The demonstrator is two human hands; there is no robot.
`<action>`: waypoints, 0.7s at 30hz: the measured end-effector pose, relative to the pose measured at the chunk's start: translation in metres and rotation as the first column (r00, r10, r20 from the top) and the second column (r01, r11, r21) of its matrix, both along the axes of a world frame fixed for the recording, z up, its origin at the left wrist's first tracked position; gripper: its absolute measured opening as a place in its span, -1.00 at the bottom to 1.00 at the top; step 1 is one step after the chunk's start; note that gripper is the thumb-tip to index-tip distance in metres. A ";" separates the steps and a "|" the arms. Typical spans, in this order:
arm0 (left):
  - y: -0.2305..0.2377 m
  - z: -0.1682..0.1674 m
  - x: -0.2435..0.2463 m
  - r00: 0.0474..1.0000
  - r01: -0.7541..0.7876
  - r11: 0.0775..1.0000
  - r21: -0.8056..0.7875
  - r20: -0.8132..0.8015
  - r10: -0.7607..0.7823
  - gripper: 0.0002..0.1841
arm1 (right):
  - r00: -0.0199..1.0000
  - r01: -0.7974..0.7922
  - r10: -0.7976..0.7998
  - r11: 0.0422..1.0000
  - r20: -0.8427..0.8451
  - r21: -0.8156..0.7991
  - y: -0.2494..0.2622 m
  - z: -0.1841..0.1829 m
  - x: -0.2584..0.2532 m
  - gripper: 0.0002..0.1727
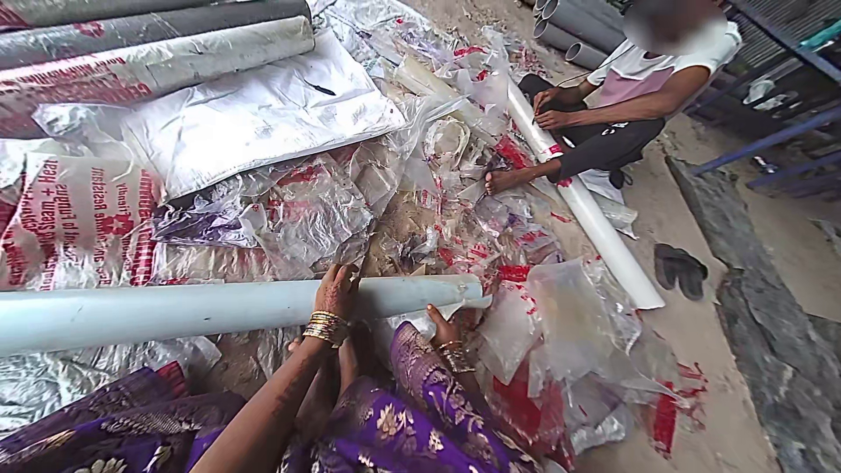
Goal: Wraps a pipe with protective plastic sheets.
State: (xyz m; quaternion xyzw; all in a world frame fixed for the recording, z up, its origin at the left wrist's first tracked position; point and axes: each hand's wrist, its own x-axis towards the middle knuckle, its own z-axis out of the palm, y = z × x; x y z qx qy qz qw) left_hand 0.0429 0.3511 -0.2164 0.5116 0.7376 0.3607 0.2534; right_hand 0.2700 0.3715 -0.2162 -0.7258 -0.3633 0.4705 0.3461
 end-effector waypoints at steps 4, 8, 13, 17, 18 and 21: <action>-0.006 0.008 0.016 1.000 -0.020 0.997 0.073 0.016 0.019 -0.76 | 0.989 0.138 -0.143 0.984 -0.034 -0.110 0.016 0.054 -0.024 -0.57; 0.010 0.006 0.027 0.999 0.035 0.999 -0.015 -0.040 -0.036 -0.70 | 0.991 0.131 -0.127 0.964 0.033 -0.233 0.015 0.060 -0.020 -0.64; 0.036 0.001 0.029 0.976 0.149 0.907 -0.393 -0.089 -0.199 -0.58 | 0.980 0.198 -0.186 0.956 0.074 -0.218 -0.013 0.034 -0.012 -0.57; 0.057 0.005 0.025 0.988 0.121 0.850 -0.513 -0.023 -0.155 -0.53 | 0.960 0.279 -0.278 0.943 0.029 -0.180 -0.030 0.034 -0.007 -0.55; 0.061 0.007 0.023 0.989 0.115 0.844 -0.523 -0.020 -0.147 -0.52 | 0.955 0.295 -0.294 0.939 0.031 -0.175 -0.031 0.035 -0.007 -0.54; 0.069 0.006 0.022 0.988 0.119 0.830 -0.545 -0.018 -0.153 -0.50 | 0.958 0.287 -0.283 0.949 0.053 -0.131 -0.052 0.034 0.000 -0.60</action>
